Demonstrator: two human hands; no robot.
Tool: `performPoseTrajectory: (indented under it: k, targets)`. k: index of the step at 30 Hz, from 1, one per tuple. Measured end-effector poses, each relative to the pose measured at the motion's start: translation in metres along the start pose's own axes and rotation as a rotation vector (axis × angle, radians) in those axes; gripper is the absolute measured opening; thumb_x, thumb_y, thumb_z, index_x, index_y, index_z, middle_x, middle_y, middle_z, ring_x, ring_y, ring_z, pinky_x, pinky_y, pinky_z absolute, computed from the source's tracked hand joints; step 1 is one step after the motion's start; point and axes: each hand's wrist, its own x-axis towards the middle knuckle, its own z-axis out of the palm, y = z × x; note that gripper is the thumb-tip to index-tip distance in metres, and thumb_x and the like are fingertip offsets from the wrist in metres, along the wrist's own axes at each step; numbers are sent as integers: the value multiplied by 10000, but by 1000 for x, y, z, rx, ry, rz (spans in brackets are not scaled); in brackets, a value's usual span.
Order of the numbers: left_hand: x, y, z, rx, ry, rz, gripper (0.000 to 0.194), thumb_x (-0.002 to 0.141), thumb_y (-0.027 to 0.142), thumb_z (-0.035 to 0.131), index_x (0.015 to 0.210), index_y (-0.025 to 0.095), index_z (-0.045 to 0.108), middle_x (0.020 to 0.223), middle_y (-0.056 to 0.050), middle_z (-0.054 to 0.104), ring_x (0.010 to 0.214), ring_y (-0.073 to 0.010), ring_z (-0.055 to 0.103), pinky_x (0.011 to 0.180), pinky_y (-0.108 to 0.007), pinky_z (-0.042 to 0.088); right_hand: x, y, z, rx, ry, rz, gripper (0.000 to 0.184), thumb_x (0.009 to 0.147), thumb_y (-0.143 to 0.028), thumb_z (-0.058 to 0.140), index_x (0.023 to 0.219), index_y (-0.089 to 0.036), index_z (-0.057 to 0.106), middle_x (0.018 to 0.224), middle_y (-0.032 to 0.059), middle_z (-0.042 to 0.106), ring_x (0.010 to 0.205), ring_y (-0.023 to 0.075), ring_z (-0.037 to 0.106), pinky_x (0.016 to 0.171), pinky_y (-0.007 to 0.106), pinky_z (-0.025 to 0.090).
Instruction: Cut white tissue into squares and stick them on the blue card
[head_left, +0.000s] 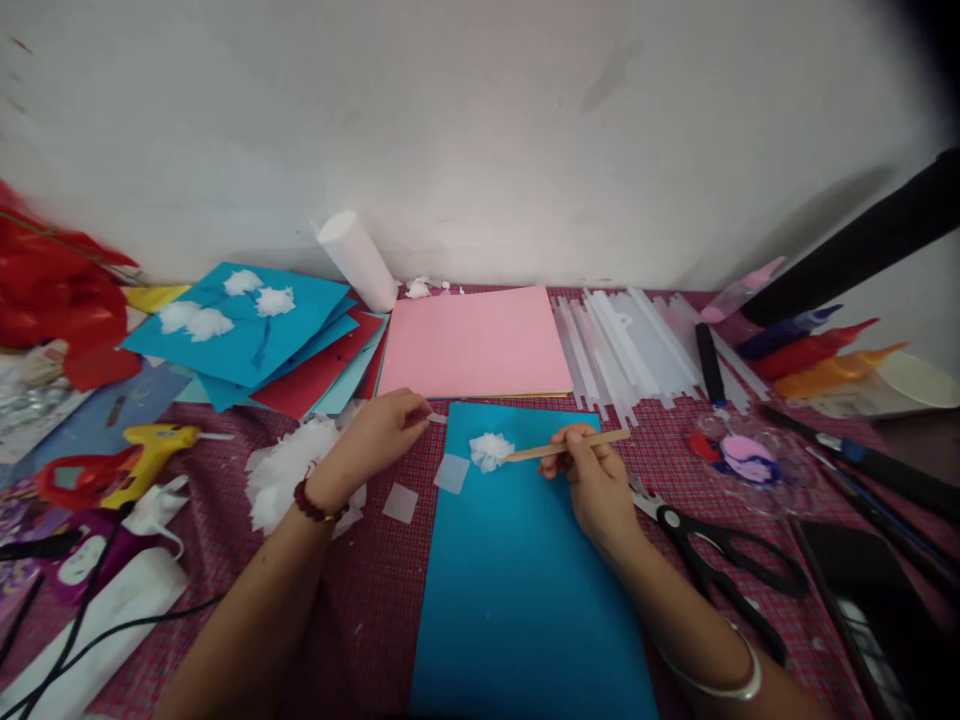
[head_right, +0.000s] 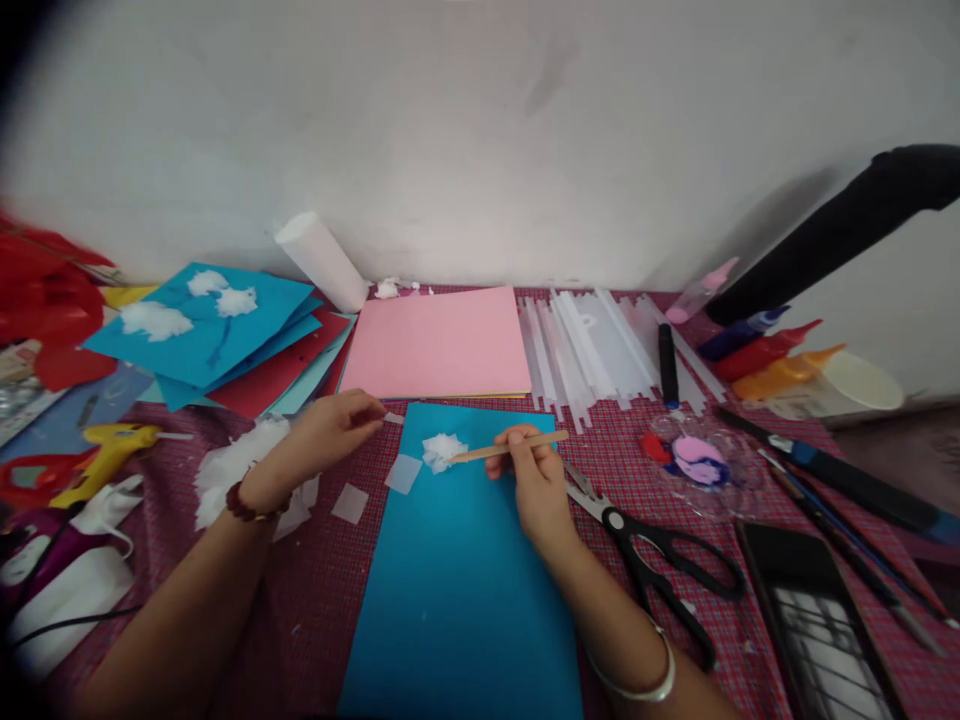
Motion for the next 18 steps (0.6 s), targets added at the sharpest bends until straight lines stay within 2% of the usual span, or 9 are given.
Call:
performPoseTrajectory:
  k: [3, 5, 8, 10, 12, 14, 18]
  targets:
    - [-11, 25, 2, 8, -145, 130, 127, 822, 192, 526, 871, 199, 644, 870, -28, 665, 795, -175, 609, 726, -280, 462, 1, 0, -1, -18, -29, 9, 211, 917, -368, 528, 822, -196, 605, 593, -22, 632, 546, 124, 580, 561, 243, 462]
    - [-27, 45, 11, 88, -189, 173, 138, 837, 223, 545, 942, 199, 632, 949, -50, 661, 899, -210, 604, 802, -321, 472, 1, -1, -2, -17, -36, 22, 219, 919, -372, 524, 819, -195, 607, 590, -22, 637, 549, 122, 586, 559, 238, 463]
    - [-52, 65, 37, 300, -139, 130, 252, 842, 218, 553, 1080, 142, 589, 1059, -126, 645, 990, -283, 583, 854, -413, 475, 1, -3, -1, -28, -37, 12, 223, 917, -374, 522, 813, -196, 609, 587, -25, 636, 534, 119, 581, 543, 236, 460]
    - [-62, 66, 56, 368, -67, 94, 272, 861, 172, 511, 1121, 114, 562, 1123, -157, 632, 1017, -290, 581, 875, -426, 471, -1, -6, 1, -63, -60, -2, 219, 908, -372, 529, 805, -197, 610, 585, -27, 629, 521, 120, 574, 537, 243, 462]
    - [-63, 60, 66, 369, -1, 89, 230, 875, 123, 460, 1074, 120, 575, 1126, -152, 636, 1013, -268, 589, 891, -406, 464, -4, -8, 3, -124, -106, -8, 216, 891, -376, 544, 790, -196, 610, 576, -27, 619, 515, 127, 572, 536, 254, 470]
    - [-58, 53, 65, 319, 27, 67, 182, 874, 108, 436, 950, 145, 597, 1017, -119, 665, 946, -241, 607, 855, -372, 471, -7, -9, 5, -203, -150, -12, 216, 873, -384, 557, 776, -198, 609, 581, -21, 615, 528, 139, 583, 536, 265, 478]
    - [-40, 44, 39, 83, -17, -50, 111, 825, 154, 472, 780, 182, 569, 719, -10, 627, 675, -165, 589, 638, -275, 446, -8, -8, 7, -332, -175, -46, 229, 870, -401, 539, 771, -204, 598, 627, -4, 620, 560, 156, 602, 536, 280, 489]
